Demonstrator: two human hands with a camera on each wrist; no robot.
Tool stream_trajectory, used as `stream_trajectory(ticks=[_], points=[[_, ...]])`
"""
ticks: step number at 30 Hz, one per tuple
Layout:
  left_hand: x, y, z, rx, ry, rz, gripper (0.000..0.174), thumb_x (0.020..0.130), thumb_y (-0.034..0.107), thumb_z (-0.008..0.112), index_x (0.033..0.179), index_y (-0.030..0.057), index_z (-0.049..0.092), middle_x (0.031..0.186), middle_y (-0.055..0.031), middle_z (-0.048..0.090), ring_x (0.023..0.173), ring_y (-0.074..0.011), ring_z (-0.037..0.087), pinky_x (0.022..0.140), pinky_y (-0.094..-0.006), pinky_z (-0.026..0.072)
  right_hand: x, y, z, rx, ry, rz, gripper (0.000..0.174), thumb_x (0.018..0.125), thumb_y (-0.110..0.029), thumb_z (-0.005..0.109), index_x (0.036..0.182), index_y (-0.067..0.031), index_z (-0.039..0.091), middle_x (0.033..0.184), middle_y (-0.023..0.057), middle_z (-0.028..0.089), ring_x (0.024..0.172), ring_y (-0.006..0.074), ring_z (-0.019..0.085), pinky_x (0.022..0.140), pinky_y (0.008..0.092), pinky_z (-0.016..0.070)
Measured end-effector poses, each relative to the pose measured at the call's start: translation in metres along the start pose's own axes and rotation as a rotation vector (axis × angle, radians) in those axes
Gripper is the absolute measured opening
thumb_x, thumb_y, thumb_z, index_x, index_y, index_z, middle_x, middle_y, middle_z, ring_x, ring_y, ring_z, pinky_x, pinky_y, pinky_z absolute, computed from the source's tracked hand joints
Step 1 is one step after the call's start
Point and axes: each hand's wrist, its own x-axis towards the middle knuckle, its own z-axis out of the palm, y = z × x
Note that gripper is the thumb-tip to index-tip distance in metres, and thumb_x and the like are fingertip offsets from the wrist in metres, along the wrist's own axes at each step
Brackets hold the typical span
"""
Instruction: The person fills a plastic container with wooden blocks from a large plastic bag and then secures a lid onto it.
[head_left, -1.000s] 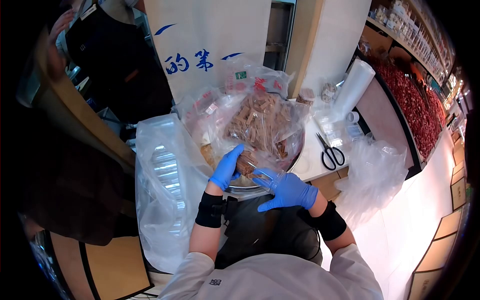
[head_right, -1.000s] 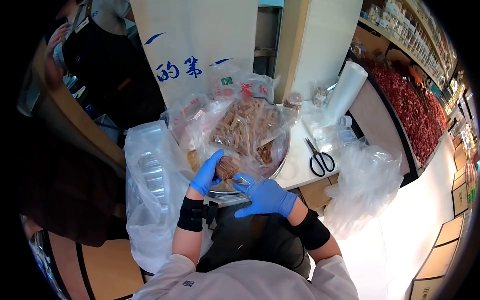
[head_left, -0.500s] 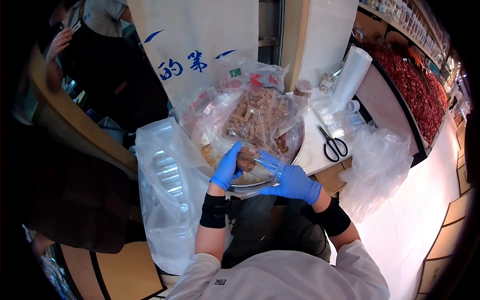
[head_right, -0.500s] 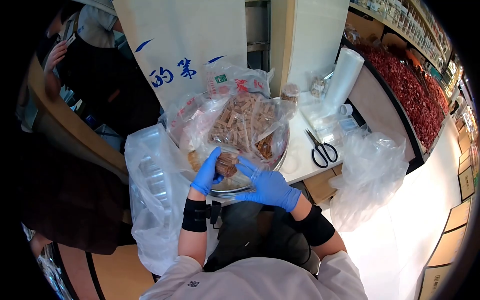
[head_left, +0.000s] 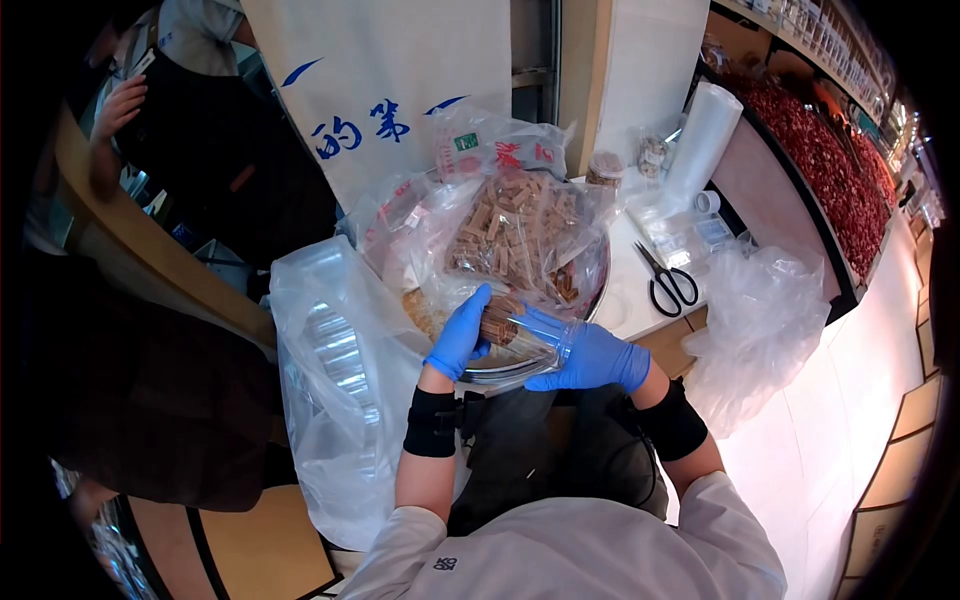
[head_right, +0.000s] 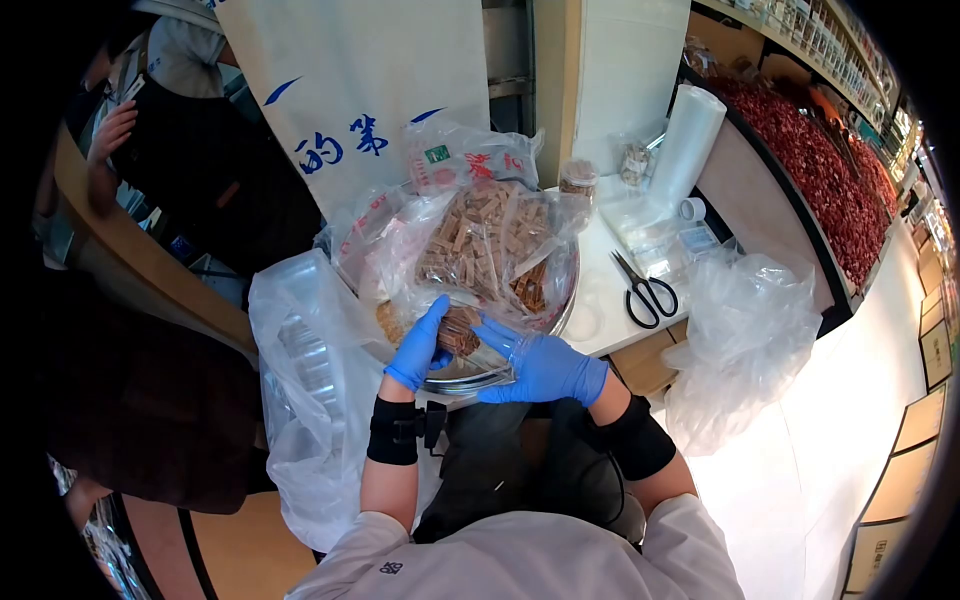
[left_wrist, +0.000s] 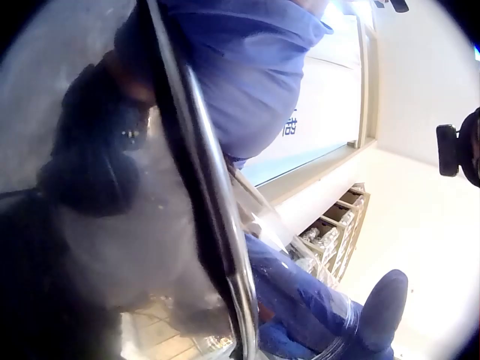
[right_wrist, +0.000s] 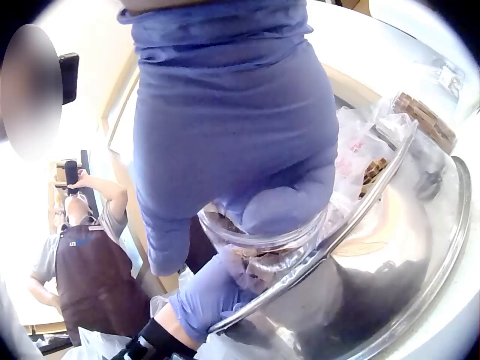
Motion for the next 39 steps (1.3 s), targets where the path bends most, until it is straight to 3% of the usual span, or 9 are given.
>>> stream_trajectory(ticks=[10, 25, 27, 28, 30, 31, 33, 37, 39], points=[[0.002, -0.003, -0.003, 0.003, 0.031, -0.005, 0.052, 0.09, 0.06, 0.047, 0.095, 0.0106, 0.062, 0.06, 0.0008, 0.053, 0.042, -0.0073, 0.043, 0.037, -0.0211, 0.0324, -0.002, 0.001, -0.006, 0.116, -0.056, 0.065, 0.086, 0.079, -0.049, 0.069, 0.145, -0.009, 0.03, 0.144, 0.0219, 0.038, 0.131, 0.0356, 0.04, 0.107, 0.0402, 0.0344], [0.001, -0.005, 0.003, 0.074, -0.02, -0.017, 0.058, 0.09, 0.063, 0.042, 0.105, 0.0103, 0.063, 0.066, 0.0005, 0.056, 0.048, -0.0084, 0.047, 0.041, -0.0215, 0.0319, 0.003, -0.009, -0.024, 0.317, -0.238, -0.064, 0.08, 0.085, -0.042, 0.065, 0.148, -0.0107, 0.027, 0.154, 0.0162, 0.022, 0.143, 0.0306, 0.02, 0.115, 0.0403, 0.0182], [0.001, -0.006, 0.005, -0.053, -0.002, 0.077, 0.058, 0.09, 0.062, 0.043, 0.106, 0.0105, 0.063, 0.066, 0.0006, 0.055, 0.046, -0.0085, 0.045, 0.038, -0.0229, 0.0285, 0.001, -0.013, -0.023, 0.113, -0.093, -0.116, 0.062, 0.086, -0.035, 0.066, 0.138, -0.0089, 0.045, 0.141, 0.0163, 0.044, 0.127, 0.03, 0.047, 0.104, 0.0375, 0.0363], [0.001, -0.006, 0.001, -0.055, -0.003, 0.087, 0.058, 0.09, 0.062, 0.043, 0.106, 0.0105, 0.063, 0.066, 0.0006, 0.055, 0.046, -0.0085, 0.045, 0.038, -0.0229, 0.0285, -0.003, -0.017, -0.023, 0.104, -0.092, -0.121, 0.062, 0.086, -0.035, 0.066, 0.138, -0.0089, 0.045, 0.141, 0.0163, 0.044, 0.127, 0.03, 0.047, 0.104, 0.0375, 0.0363], [0.004, -0.007, -0.016, -0.307, 0.0, 0.125, 0.051, 0.091, 0.06, 0.043, 0.097, 0.0134, 0.062, 0.063, -0.0002, 0.053, 0.038, -0.0104, 0.038, 0.036, -0.0222, 0.0242, -0.006, -0.023, -0.032, 0.492, 0.214, 0.174, 0.039, 0.086, -0.025, 0.066, 0.119, -0.0057, 0.062, 0.113, 0.0113, 0.065, 0.093, 0.0209, 0.064, 0.081, 0.03, 0.0491], [0.013, -0.017, -0.027, -0.315, 0.005, 0.137, 0.051, 0.091, 0.06, 0.043, 0.097, 0.0134, 0.062, 0.063, -0.0002, 0.053, 0.038, -0.0104, 0.038, 0.036, -0.0222, 0.0242, -0.005, -0.019, -0.034, 0.485, 0.205, 0.164, 0.039, 0.086, -0.025, 0.066, 0.119, -0.0057, 0.062, 0.113, 0.0113, 0.065, 0.093, 0.0209, 0.064, 0.081, 0.03, 0.0491], [0.035, -0.034, -0.046, -0.816, -0.147, 0.198, 0.053, 0.09, 0.061, 0.041, 0.092, 0.0118, 0.06, 0.059, -0.0033, 0.053, 0.033, -0.0142, 0.035, 0.032, -0.024, 0.0208, 0.003, -0.001, -0.033, 0.653, 0.702, 0.329, 0.024, 0.086, -0.017, 0.064, 0.106, -0.0039, 0.067, 0.087, 0.0054, 0.069, 0.065, 0.0116, 0.059, 0.061, 0.0251, 0.0468], [0.022, -0.016, -0.032, -0.745, 0.142, 0.2, 0.045, 0.092, 0.056, 0.042, 0.083, 0.0141, 0.054, 0.061, -0.004, 0.055, 0.036, -0.0187, 0.04, 0.032, -0.0272, 0.0246, 0.025, 0.074, -0.016, 0.224, 0.796, 0.357, 0.019, 0.087, -0.014, 0.061, 0.101, -0.0025, 0.066, 0.085, 0.0114, 0.068, 0.066, 0.0199, 0.062, 0.062, 0.03, 0.0484], [0.017, -0.012, -0.027, -0.651, 0.131, 0.213, 0.044, 0.092, 0.056, 0.043, 0.088, 0.0144, 0.056, 0.061, -0.0028, 0.054, 0.038, -0.0166, 0.042, 0.034, -0.027, 0.0262, 0.036, 0.097, -0.004, -0.093, 0.617, 0.203, 0.018, 0.087, -0.012, 0.057, 0.1, -0.0007, 0.064, 0.083, 0.0162, 0.067, 0.07, 0.0312, 0.063, 0.066, 0.035, 0.0498]])
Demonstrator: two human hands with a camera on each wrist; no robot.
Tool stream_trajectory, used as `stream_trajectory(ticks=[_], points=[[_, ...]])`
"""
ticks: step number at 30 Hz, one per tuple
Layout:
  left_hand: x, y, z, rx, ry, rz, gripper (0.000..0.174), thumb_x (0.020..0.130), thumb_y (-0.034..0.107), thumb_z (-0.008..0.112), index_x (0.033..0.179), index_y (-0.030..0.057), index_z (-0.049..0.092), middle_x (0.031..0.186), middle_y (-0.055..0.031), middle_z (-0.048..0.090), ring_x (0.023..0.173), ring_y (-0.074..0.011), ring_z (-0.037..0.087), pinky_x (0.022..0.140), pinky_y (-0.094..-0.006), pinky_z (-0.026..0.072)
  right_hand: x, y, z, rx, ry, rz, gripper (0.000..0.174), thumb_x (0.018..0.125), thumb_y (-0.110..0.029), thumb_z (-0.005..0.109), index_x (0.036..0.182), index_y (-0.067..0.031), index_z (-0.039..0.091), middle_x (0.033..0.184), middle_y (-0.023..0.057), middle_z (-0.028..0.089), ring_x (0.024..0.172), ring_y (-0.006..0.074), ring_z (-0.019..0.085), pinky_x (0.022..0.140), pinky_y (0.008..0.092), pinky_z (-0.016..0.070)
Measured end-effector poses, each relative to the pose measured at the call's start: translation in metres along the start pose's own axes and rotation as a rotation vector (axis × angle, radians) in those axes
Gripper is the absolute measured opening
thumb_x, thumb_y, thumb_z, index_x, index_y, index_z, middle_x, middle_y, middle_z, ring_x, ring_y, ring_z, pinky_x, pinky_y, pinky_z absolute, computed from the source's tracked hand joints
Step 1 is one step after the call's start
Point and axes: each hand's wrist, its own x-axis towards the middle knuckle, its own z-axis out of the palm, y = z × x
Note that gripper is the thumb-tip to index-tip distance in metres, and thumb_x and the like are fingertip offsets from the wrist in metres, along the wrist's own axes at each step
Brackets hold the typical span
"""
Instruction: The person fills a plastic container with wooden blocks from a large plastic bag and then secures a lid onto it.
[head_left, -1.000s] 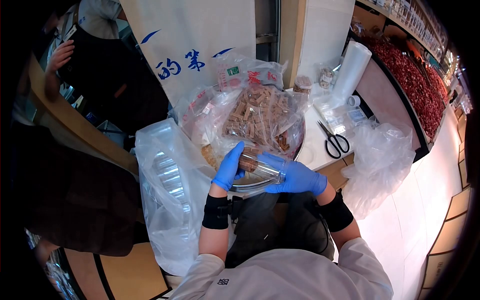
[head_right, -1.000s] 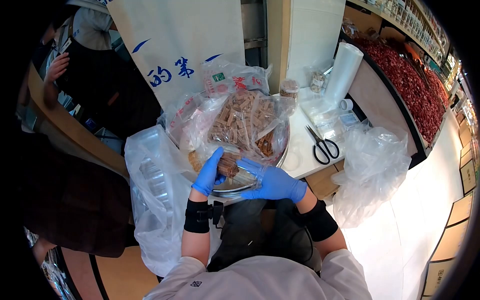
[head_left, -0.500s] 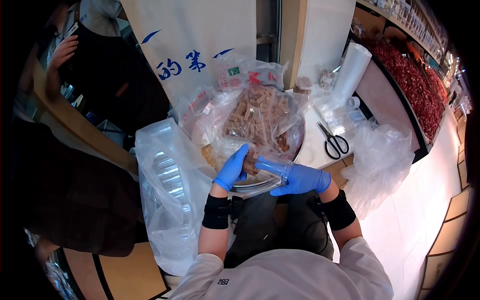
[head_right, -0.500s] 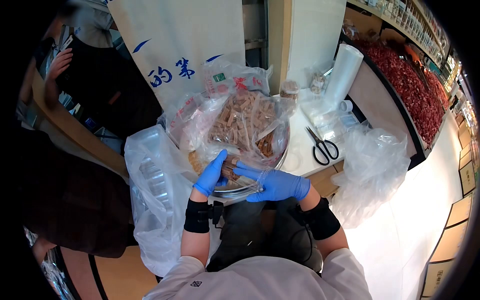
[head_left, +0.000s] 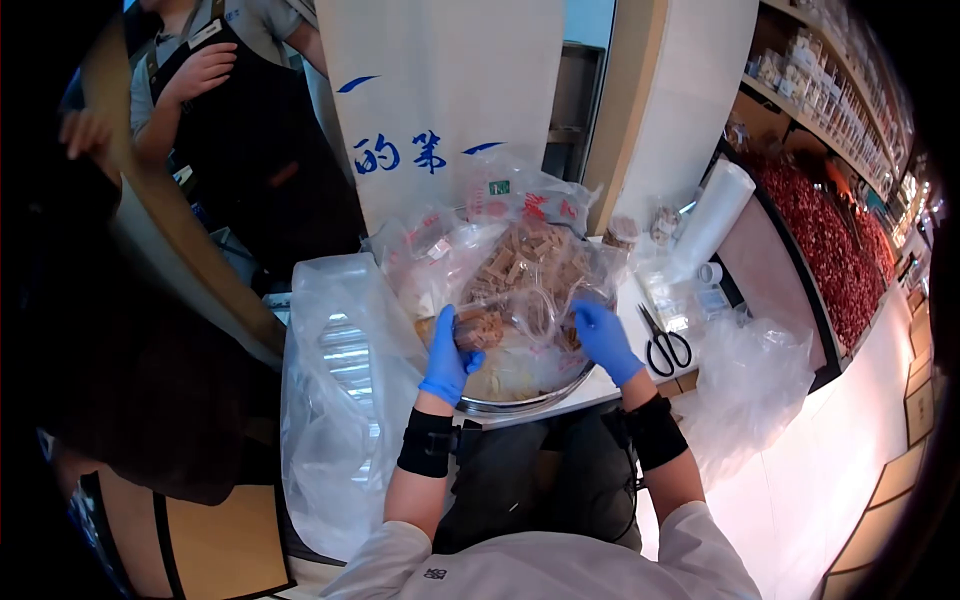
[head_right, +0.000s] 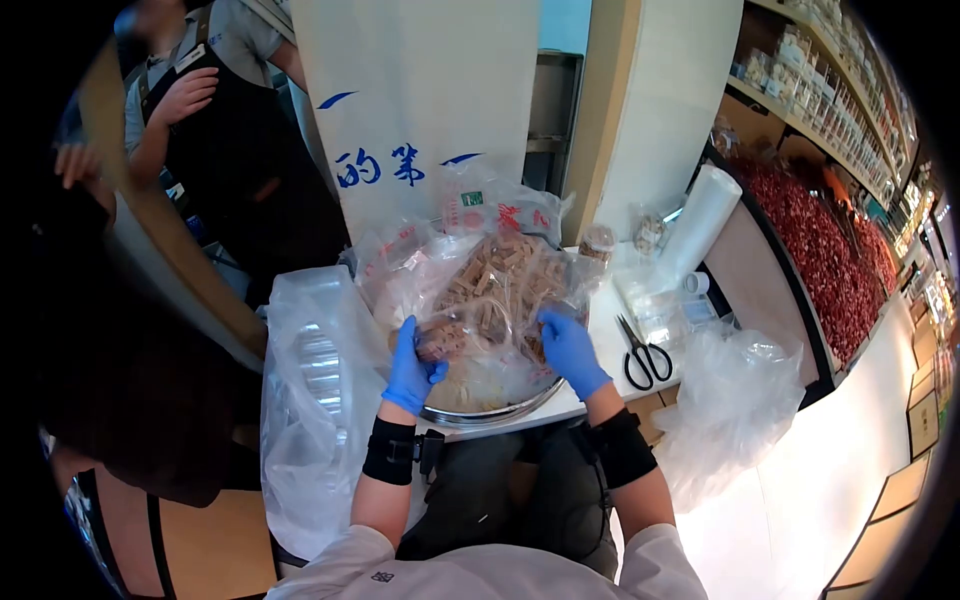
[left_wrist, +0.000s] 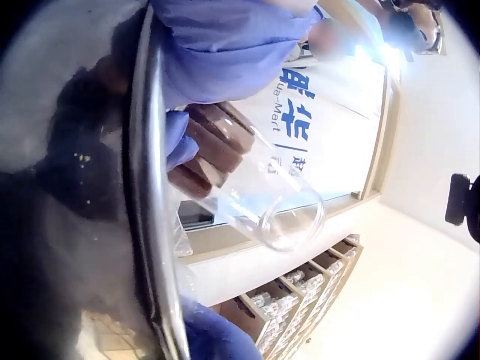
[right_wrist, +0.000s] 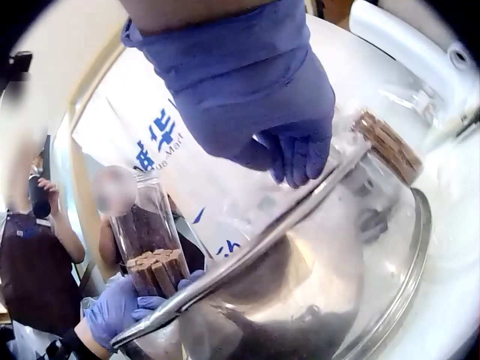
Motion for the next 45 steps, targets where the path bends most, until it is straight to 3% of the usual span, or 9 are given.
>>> stream_trajectory(ticks=[1, 5, 8, 17, 23, 27, 39, 42, 45], points=[[-0.002, 0.0, 0.002, 0.101, -0.022, -0.003, 0.043, 0.092, 0.055, 0.044, 0.094, 0.0147, 0.059, 0.062, -0.0015, 0.053, 0.04, -0.0145, 0.044, 0.035, -0.0267, 0.0279, 0.006, 0.003, 0.0, -0.081, -0.304, 0.172, 0.024, 0.086, -0.013, 0.056, 0.105, 0.0002, 0.06, 0.094, 0.0224, 0.064, 0.083, 0.0392, 0.063, 0.073, 0.0408, 0.0511], [0.003, -0.005, 0.003, 0.179, -0.075, 0.024, 0.044, 0.093, 0.051, 0.045, 0.108, 0.0129, 0.06, 0.076, -0.0037, 0.062, 0.048, -0.0142, 0.053, 0.039, -0.0245, 0.0369, 0.016, 0.025, 0.03, -0.404, -0.552, -0.018, 0.044, 0.078, -0.023, 0.062, 0.116, -0.0021, 0.055, 0.109, 0.0254, 0.058, 0.092, 0.0421, 0.059, 0.085, 0.047, 0.0489], [0.004, -0.008, 0.004, 0.139, -0.032, 0.059, 0.045, 0.093, 0.049, 0.045, 0.115, 0.0113, 0.057, 0.088, -0.0058, 0.065, 0.059, -0.0156, 0.06, 0.042, -0.0238, 0.042, 0.007, 0.015, 0.039, -0.384, -0.25, 0.048, 0.042, 0.077, -0.025, 0.062, 0.111, -0.0027, 0.057, 0.106, 0.0236, 0.059, 0.094, 0.0423, 0.058, 0.087, 0.0467, 0.0483], [0.006, -0.006, -0.006, 0.165, -0.059, 0.078, 0.049, 0.092, 0.049, 0.045, 0.122, 0.0122, 0.054, 0.103, -0.0076, 0.064, 0.073, -0.0174, 0.065, 0.05, -0.0252, 0.0484, 0.023, -0.022, 0.023, -0.26, -0.341, 0.366, 0.038, 0.079, -0.026, 0.062, 0.107, -0.0017, 0.058, 0.109, 0.0212, 0.059, 0.103, 0.0395, 0.056, 0.087, 0.0452, 0.0488], [0.001, -0.005, 0.001, 0.235, -0.069, 0.119, 0.041, 0.09, 0.033, 0.054, 0.128, 0.017, 0.048, 0.114, -0.009, 0.06, 0.088, -0.0208, 0.064, 0.062, -0.0281, 0.053, -0.006, 0.056, 0.077, -0.6, -0.211, 0.116, 0.046, 0.084, -0.042, 0.06, 0.107, -0.0025, 0.06, 0.112, 0.0254, 0.054, 0.099, 0.0398, 0.059, 0.083, 0.0457, 0.0499], [-0.007, -0.002, 0.008, 0.271, -0.071, 0.108, 0.046, 0.088, 0.028, 0.056, 0.131, 0.0172, 0.044, 0.122, -0.0086, 0.055, 0.099, -0.0249, 0.062, 0.072, -0.0341, 0.054, 0.007, 0.014, 0.048, -0.551, -0.39, 0.297, 0.055, 0.085, -0.049, 0.057, 0.116, -0.0033, 0.055, 0.11, 0.0248, 0.055, 0.1, 0.0402, 0.059, 0.084, 0.0467, 0.0495], [-0.012, -0.003, 0.008, 0.277, -0.179, 0.13, 0.047, 0.087, 0.019, 0.057, 0.133, 0.02, 0.045, 0.098, -0.0013, 0.049, 0.09, -0.0134, 0.055, 0.073, -0.033, 0.0545, 0.009, -0.001, 0.037, -0.376, -0.295, 0.465, 0.027, 0.083, -0.024, 0.056, 0.103, -0.0069, 0.064, 0.106, 0.0208, 0.062, 0.093, 0.039, 0.063, 0.078, 0.0461, 0.0522], [-0.011, -0.004, 0.007, 0.333, -0.189, 0.146, 0.048, 0.09, 0.027, 0.056, 0.135, 0.0195, 0.041, 0.124, -0.0074, 0.055, 0.105, -0.0229, 0.061, 0.075, -0.0351, 0.0533, 0.007, 0.021, 0.048, -0.393, -0.282, 0.296, 0.023, 0.083, -0.022, 0.055, 0.099, -0.0076, 0.066, 0.095, 0.0212, 0.065, 0.086, 0.0395, 0.063, 0.077, 0.0463, 0.0513], [-0.017, 0.0, 0.014, 0.268, -0.155, 0.128, 0.045, 0.088, 0.02, 0.057, 0.132, 0.0206, 0.046, 0.106, -0.0031, 0.053, 0.091, -0.0146, 0.057, 0.075, -0.0329, 0.0532, 0.007, 0.018, 0.046, -0.295, -0.211, 0.333, 0.021, 0.083, -0.02, 0.055, 0.096, -0.0078, 0.066, 0.093, 0.0217, 0.065, 0.085, 0.0411, 0.063, 0.078, 0.047, 0.05]])
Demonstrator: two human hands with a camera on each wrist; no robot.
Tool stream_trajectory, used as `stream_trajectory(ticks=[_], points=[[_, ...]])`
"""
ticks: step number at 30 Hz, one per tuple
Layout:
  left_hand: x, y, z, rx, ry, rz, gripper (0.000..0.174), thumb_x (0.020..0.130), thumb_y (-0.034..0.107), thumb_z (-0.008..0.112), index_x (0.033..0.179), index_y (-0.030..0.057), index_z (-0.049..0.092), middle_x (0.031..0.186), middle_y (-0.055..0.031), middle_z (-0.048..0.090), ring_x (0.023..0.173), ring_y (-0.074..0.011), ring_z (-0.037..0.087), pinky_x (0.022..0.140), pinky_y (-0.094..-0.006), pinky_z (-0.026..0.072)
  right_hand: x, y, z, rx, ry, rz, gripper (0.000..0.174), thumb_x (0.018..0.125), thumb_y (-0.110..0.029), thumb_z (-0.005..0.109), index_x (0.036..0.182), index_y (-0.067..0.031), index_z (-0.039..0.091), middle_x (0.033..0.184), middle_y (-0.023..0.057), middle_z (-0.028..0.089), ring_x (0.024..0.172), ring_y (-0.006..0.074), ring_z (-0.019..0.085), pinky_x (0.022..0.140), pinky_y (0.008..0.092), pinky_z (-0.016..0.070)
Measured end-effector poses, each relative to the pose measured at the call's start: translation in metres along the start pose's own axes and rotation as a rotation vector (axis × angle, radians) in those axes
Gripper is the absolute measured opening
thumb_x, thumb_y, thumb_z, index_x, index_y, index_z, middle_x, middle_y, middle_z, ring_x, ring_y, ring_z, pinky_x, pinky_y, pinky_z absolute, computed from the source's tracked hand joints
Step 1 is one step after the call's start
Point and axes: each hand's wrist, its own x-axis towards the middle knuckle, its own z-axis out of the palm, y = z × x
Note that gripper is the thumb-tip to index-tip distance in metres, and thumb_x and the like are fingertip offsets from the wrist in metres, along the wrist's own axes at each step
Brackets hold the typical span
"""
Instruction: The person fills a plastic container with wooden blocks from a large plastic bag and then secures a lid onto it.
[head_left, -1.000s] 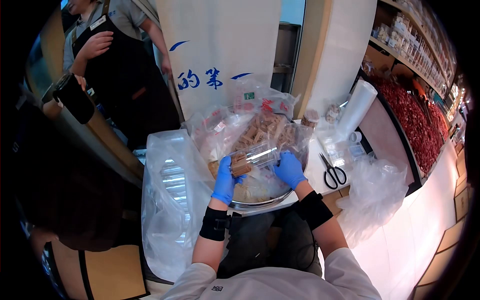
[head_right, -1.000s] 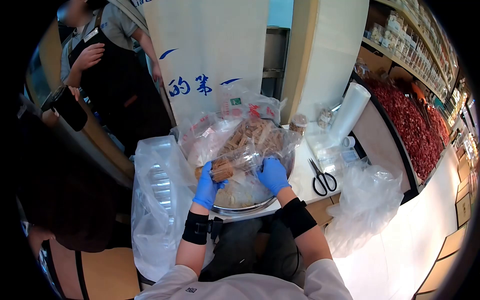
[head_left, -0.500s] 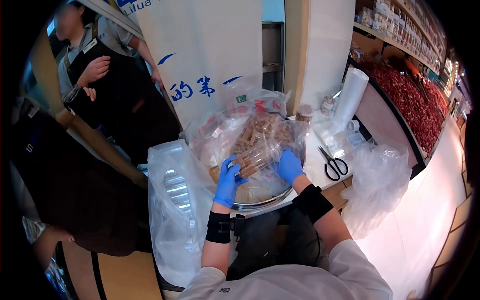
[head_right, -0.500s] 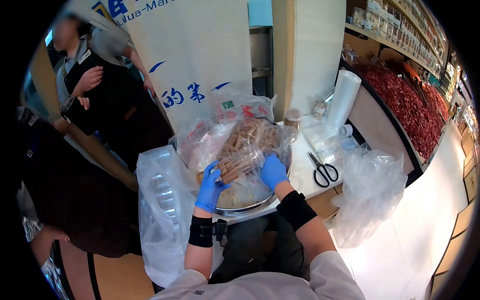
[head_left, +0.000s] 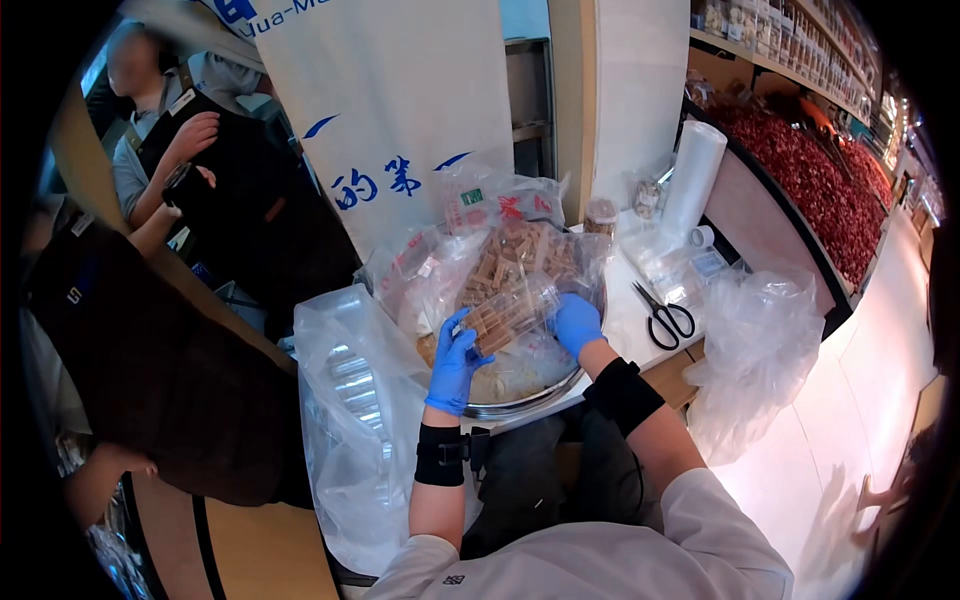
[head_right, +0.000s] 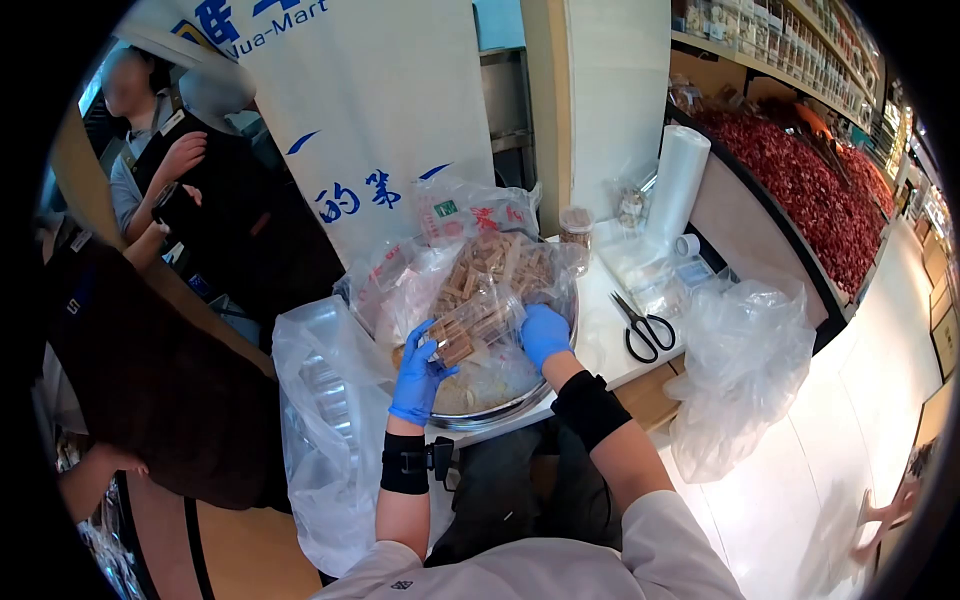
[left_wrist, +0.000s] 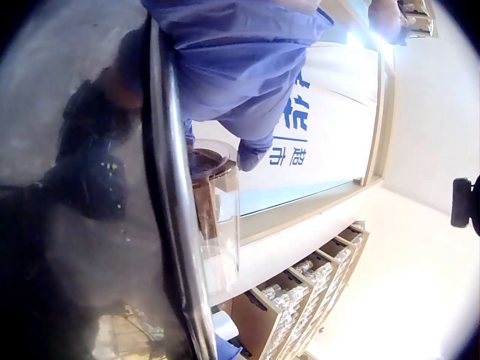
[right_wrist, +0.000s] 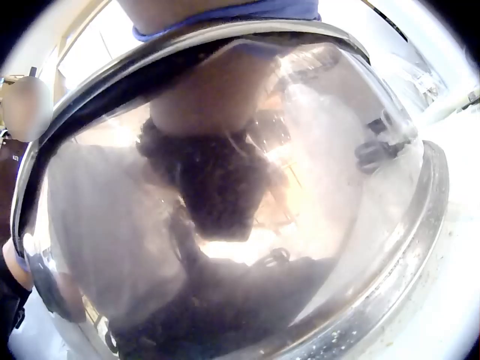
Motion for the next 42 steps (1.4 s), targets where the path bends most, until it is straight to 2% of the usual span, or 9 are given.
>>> stream_trajectory(ticks=[6, 11, 21, 26, 33, 35, 37, 39, 42], points=[[0.003, -0.005, -0.006, 0.032, 0.015, 0.009, 0.046, 0.09, 0.026, 0.055, 0.134, 0.0196, 0.044, 0.12, -0.0088, 0.055, 0.097, -0.0226, 0.062, 0.073, -0.0338, 0.0539, -0.006, -0.009, -0.006, 0.077, 0.201, 0.014, 0.022, 0.084, -0.02, 0.055, 0.1, -0.0059, 0.061, 0.095, 0.0235, 0.064, 0.089, 0.0431, 0.061, 0.08, 0.0481, 0.0485], [0.003, -0.004, -0.004, 0.028, 0.018, 0.008, 0.046, 0.089, 0.025, 0.056, 0.133, 0.0191, 0.045, 0.12, -0.0081, 0.055, 0.094, -0.0218, 0.063, 0.072, -0.0334, 0.0542, 0.002, -0.01, -0.011, 0.056, -0.03, 0.169, 0.046, 0.076, -0.032, 0.068, 0.113, -0.0065, 0.06, 0.109, 0.0197, 0.063, 0.101, 0.0382, 0.059, 0.089, 0.0421, 0.0482], [0.009, -0.007, -0.01, -0.035, 0.042, 0.013, 0.046, 0.088, 0.023, 0.059, 0.132, 0.0203, 0.046, 0.11, -0.0043, 0.052, 0.094, -0.0184, 0.059, 0.071, -0.0339, 0.0549, -0.004, -0.022, -0.025, 0.05, 0.298, -0.073, 0.022, 0.079, -0.02, 0.063, 0.096, -0.0057, 0.064, 0.096, 0.0192, 0.064, 0.086, 0.0377, 0.063, 0.078, 0.0448, 0.0496], [0.005, -0.002, -0.004, -0.12, 0.051, 0.034, 0.046, 0.087, 0.02, 0.059, 0.131, 0.0198, 0.046, 0.1, -0.0018, 0.048, 0.081, -0.0137, 0.054, 0.07, -0.0331, 0.0554, -0.025, -0.012, -0.042, 0.812, 0.289, 0.158, 0.018, 0.078, -0.011, 0.07, 0.09, -0.0016, 0.061, 0.086, 0.009, 0.064, 0.074, 0.0176, 0.064, 0.068, 0.0301, 0.0521], [-0.001, 0.001, -0.002, -0.102, 0.028, 0.015, 0.045, 0.087, 0.019, 0.06, 0.13, 0.0186, 0.048, 0.089, 0.0019, 0.045, 0.076, -0.0086, 0.05, 0.069, -0.0322, 0.0553, -0.054, -0.035, -0.104, 1.288, 0.221, 0.165, 0.018, 0.078, -0.001, 0.069, 0.092, 0.0006, 0.058, 0.088, 0.0077, 0.062, 0.073, 0.0144, 0.064, 0.067, 0.023, 0.052], [0.001, -0.001, -0.007, 0.036, -0.049, 0.014, 0.052, 0.086, 0.026, 0.059, 0.135, 0.0182, 0.042, 0.123, -0.0057, 0.052, 0.102, -0.0207, 0.061, 0.074, -0.0335, 0.0546, -0.056, -0.039, -0.109, 1.192, 0.212, 0.127, 0.018, 0.078, 0.0, 0.069, 0.091, 0.0, 0.058, 0.087, 0.0073, 0.062, 0.073, 0.0136, 0.063, 0.067, 0.0222, 0.0509], [-0.002, 0.001, -0.003, 0.034, -0.047, 0.023, 0.051, 0.086, 0.025, 0.058, 0.134, 0.0181, 0.043, 0.122, -0.0054, 0.052, 0.101, -0.0201, 0.061, 0.073, -0.0322, 0.055, -0.058, -0.043, -0.115, 1.098, 0.201, 0.088, 0.017, 0.077, 0.0, 0.069, 0.09, -0.0005, 0.058, 0.087, 0.0069, 0.062, 0.073, 0.0127, 0.063, 0.066, 0.0214, 0.0498], [-0.003, 0.002, -0.001, -0.039, -0.064, 0.05, 0.044, 0.087, 0.014, 0.058, 0.13, 0.017, 0.048, 0.087, 0.0023, 0.042, 0.076, -0.0075, 0.049, 0.069, -0.0315, 0.0556, -0.057, -0.047, -0.123, 1.052, 0.253, 0.113, 0.018, 0.076, 0.0, 0.07, 0.088, -0.0015, 0.057, 0.084, 0.0039, 0.062, 0.074, 0.0104, 0.061, 0.068, 0.0214, 0.048], [-0.008, 0.008, 0.002, -0.05, -0.103, 0.063, 0.045, 0.086, 0.016, 0.059, 0.13, 0.0165, 0.049, 0.09, 0.0025, 0.044, 0.08, -0.0087, 0.05, 0.071, -0.03, 0.0537, -0.05, -0.036, -0.117, 1.171, 0.134, 0.082, 0.017, 0.074, 0.001, 0.069, 0.086, -0.0026, 0.057, 0.082, 0.0014, 0.061, 0.076, 0.009, 0.06, 0.071, 0.0223, 0.0473]])
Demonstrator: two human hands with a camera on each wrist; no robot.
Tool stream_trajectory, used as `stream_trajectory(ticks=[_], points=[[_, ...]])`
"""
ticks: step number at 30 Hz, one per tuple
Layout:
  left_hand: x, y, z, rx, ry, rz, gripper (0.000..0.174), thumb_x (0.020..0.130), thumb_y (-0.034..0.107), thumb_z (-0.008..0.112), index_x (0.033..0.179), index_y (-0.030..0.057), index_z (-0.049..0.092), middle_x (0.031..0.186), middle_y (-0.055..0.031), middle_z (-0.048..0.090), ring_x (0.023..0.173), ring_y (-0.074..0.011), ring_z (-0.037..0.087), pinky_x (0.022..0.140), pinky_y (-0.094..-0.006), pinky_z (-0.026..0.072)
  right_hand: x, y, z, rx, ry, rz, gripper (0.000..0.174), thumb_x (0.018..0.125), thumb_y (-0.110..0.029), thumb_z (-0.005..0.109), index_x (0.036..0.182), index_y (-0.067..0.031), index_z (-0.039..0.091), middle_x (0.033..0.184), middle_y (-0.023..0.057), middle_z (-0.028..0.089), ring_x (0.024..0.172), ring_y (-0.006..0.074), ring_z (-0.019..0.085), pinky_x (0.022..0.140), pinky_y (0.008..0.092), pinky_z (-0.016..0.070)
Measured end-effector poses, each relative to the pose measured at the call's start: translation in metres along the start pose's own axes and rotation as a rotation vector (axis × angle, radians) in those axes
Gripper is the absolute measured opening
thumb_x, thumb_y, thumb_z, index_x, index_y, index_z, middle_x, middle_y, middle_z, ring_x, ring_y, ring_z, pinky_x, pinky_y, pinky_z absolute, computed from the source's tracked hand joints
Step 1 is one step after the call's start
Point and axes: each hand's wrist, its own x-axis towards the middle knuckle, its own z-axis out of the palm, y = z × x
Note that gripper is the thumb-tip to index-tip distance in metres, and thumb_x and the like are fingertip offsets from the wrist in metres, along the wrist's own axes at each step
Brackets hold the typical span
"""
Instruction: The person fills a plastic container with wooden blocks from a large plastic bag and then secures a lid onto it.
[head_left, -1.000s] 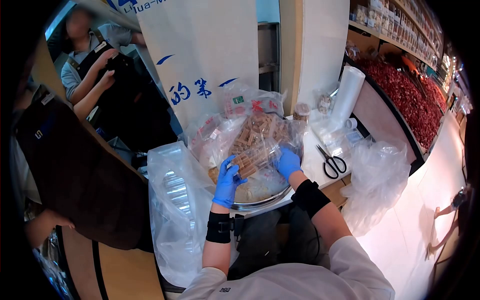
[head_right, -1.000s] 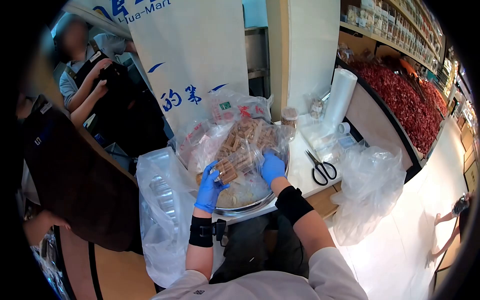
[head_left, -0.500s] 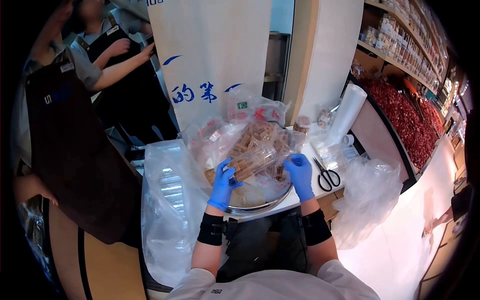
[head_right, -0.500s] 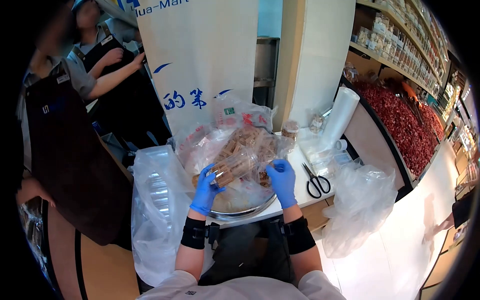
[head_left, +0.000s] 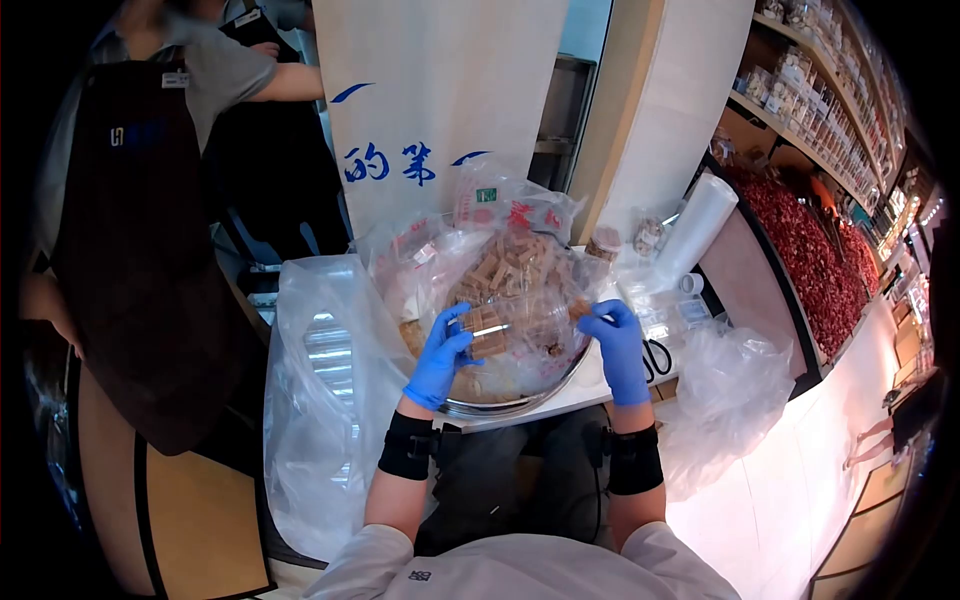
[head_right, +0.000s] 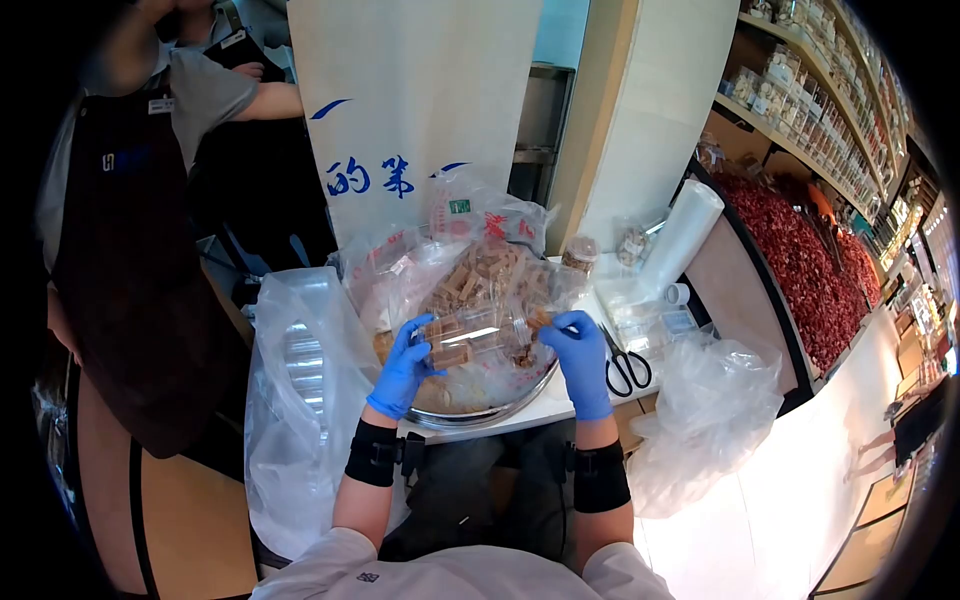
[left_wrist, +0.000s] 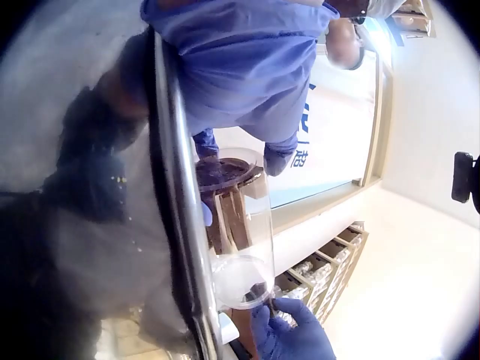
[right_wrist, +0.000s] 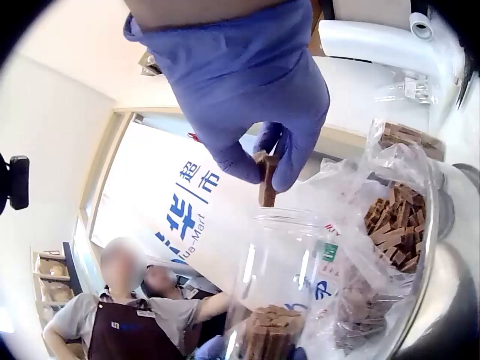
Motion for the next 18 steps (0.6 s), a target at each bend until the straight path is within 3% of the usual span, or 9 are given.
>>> stream_trajectory(ticks=[1, 3, 5, 7, 8, 12, 15, 17, 18], points=[[0.001, -0.002, -0.002, -0.003, 0.0, 0.002, 0.045, 0.086, 0.016, 0.059, 0.13, 0.0165, 0.049, 0.09, 0.0025, 0.044, 0.08, -0.0087, 0.05, 0.071, -0.03, 0.0537, 0.0, -0.001, -0.002, -0.003, -0.002, -0.001, 0.017, 0.074, 0.001, 0.069, 0.086, -0.0026, 0.057, 0.082, 0.0014, 0.061, 0.076, 0.009, 0.06, 0.071, 0.0223, 0.0473], [0.001, -0.004, -0.009, 0.071, -0.072, 0.014, 0.047, 0.084, 0.019, 0.059, 0.129, 0.0161, 0.049, 0.095, 0.0021, 0.047, 0.087, -0.0099, 0.052, 0.073, -0.0283, 0.051, -0.004, -0.002, -0.003, -0.007, -0.273, 0.127, 0.017, 0.074, 0.002, 0.07, 0.083, -0.004, 0.057, 0.081, -0.0002, 0.06, 0.078, 0.0089, 0.059, 0.073, 0.0229, 0.0464], [-0.004, -0.003, -0.009, 0.08, -0.126, -0.003, 0.048, 0.083, 0.02, 0.059, 0.129, 0.0162, 0.049, 0.097, 0.0019, 0.048, 0.089, -0.01, 0.053, 0.073, -0.0274, 0.0499, -0.008, -0.007, -0.008, -0.05, -0.365, 0.148, 0.015, 0.076, -0.002, 0.072, 0.082, -0.0055, 0.059, 0.079, 0.0003, 0.061, 0.073, 0.0078, 0.059, 0.067, 0.0218, 0.0471], [-0.005, -0.001, -0.008, 0.091, -0.187, -0.023, 0.049, 0.082, 0.022, 0.06, 0.129, 0.0164, 0.049, 0.099, 0.0018, 0.049, 0.091, -0.01, 0.053, 0.073, -0.0265, 0.0489, -0.013, -0.028, -0.007, -0.325, -0.577, 0.328, 0.015, 0.078, -0.008, 0.074, 0.083, -0.0062, 0.06, 0.076, -0.0006, 0.062, 0.065, 0.0057, 0.056, 0.057, 0.0203, 0.0462], [-0.004, -0.001, -0.008, 0.117, -0.195, -0.018, 0.048, 0.083, 0.023, 0.059, 0.129, 0.0162, 0.049, 0.1, 0.0016, 0.05, 0.091, -0.0099, 0.053, 0.073, -0.0263, 0.049, -0.014, -0.029, -0.007, -0.361, -0.615, 0.325, 0.014, 0.079, -0.011, 0.074, 0.084, -0.0066, 0.061, 0.074, -0.0016, 0.063, 0.059, 0.0039, 0.054, 0.048, 0.0189, 0.0431], [-0.006, 0.001, -0.006, 0.189, -0.233, -0.03, 0.048, 0.084, 0.025, 0.058, 0.13, 0.0162, 0.049, 0.103, 0.0009, 0.052, 0.092, -0.0104, 0.053, 0.073, -0.0259, 0.0491, -0.019, -0.037, -0.011, -0.463, -0.632, 0.374, 0.013, 0.08, -0.01, 0.073, 0.085, -0.0065, 0.062, 0.075, -0.0023, 0.063, 0.059, 0.0033, 0.054, 0.046, 0.0181, 0.0408], [-0.004, -0.001, -0.009, 0.146, -0.224, -0.037, 0.047, 0.085, 0.028, 0.057, 0.13, 0.0164, 0.049, 0.105, 0.0005, 0.052, 0.094, -0.0107, 0.054, 0.073, -0.0263, 0.0493, -0.027, -0.032, -0.008, -0.435, -0.588, 0.302, 0.013, 0.081, -0.011, 0.072, 0.09, -0.0055, 0.064, 0.076, -0.001, 0.064, 0.06, 0.0027, 0.055, 0.045, 0.0181, 0.0395], [-0.005, -0.001, -0.006, 0.134, -0.193, -0.02, 0.047, 0.085, 0.03, 0.058, 0.13, 0.0167, 0.049, 0.105, 0.0005, 0.052, 0.094, -0.0107, 0.054, 0.073, -0.0263, 0.0493, -0.033, -0.021, 0.003, -0.213, -0.28, 0.22, 0.018, 0.081, -0.011, 0.072, 0.096, -0.0046, 0.065, 0.078, 0.0004, 0.066, 0.058, 0.0023, 0.054, 0.044, 0.0169, 0.0371], [-0.005, 0.0, -0.004, 0.127, -0.167, -0.004, 0.047, 0.085, 0.032, 0.058, 0.129, 0.017, 0.049, 0.105, 0.0006, 0.052, 0.094, -0.0107, 0.055, 0.073, -0.0262, 0.0494, -0.034, -0.011, 0.005, -0.213, -0.282, 0.221, 0.018, 0.081, -0.011, 0.072, 0.096, -0.0046, 0.065, 0.078, 0.0004, 0.066, 0.058, 0.0023, 0.054, 0.044, 0.0169, 0.0371]])
